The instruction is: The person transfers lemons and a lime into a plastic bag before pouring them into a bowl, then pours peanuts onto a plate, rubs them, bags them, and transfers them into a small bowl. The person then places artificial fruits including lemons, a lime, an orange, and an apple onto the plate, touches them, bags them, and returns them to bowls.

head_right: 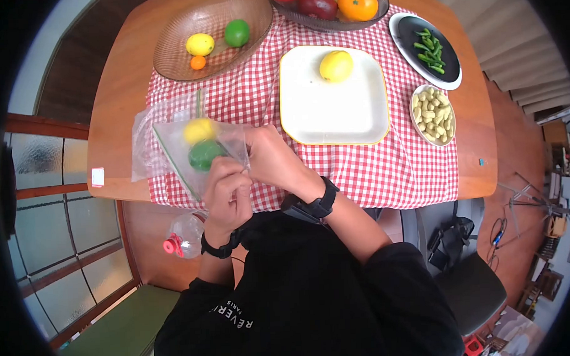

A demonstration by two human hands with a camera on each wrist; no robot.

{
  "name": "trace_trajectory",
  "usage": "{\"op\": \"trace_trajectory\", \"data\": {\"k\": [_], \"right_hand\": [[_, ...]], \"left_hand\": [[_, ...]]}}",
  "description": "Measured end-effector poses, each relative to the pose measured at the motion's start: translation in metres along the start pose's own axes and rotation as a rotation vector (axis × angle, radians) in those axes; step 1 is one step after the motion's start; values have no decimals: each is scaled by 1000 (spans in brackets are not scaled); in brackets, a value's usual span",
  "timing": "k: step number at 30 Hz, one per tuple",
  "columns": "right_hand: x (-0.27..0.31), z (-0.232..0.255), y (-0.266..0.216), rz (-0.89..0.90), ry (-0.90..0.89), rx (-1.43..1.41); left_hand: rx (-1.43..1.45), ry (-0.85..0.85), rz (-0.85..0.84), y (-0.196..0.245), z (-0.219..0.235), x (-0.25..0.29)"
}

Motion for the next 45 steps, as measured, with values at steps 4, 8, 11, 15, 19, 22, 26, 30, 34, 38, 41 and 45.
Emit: {"op": "trace_trajectory", "data": {"k": [4,8,11,15,19,22,26,30,34,38,41,45], "right_hand": [[5,-6,28,-172,-103,-108],[4,-12,18,-41,-81,-177],[6,-11,22,-95,-80,-82],[8,-11,44,-144,-101,-165],[17,-30,44,-332,-197,-597],[24,-34,32,-476,-214,-815],[20,-38,40,-396,-146,-740],[19,-44,43,-279,-222,-626],[4,-41,13,-135,-151,-457],[6,-51,24,-85,-185,-395],[16,-44,11,-152,-258,-390],[38,-9,-10,-160,-307,-228]], "left_hand": [[-165,55,69,10,13,-12],[-509,5,244,7,23,-30],[-662,-92,301,-4,12,-42],[-705,-274,374,-20,-7,-50],[-692,-279,357,-29,-7,-47],[-680,-133,326,-21,2,-54],[-588,74,245,-4,10,-49],[-458,139,214,1,9,-41],[-397,215,198,17,15,-39],[-458,287,239,10,28,-34],[-459,323,275,-3,34,-35],[-460,327,353,-12,42,-48]]}}
Point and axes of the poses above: each hand's wrist, its own x-axis away from the middle knuckle, its own z-axis out of the back of the hand, y = z × x, the point moved 10 cm from there along -x, towards the middle knuckle, and after that the axes turned 3 degrees about -x, right-handed, at the moved point
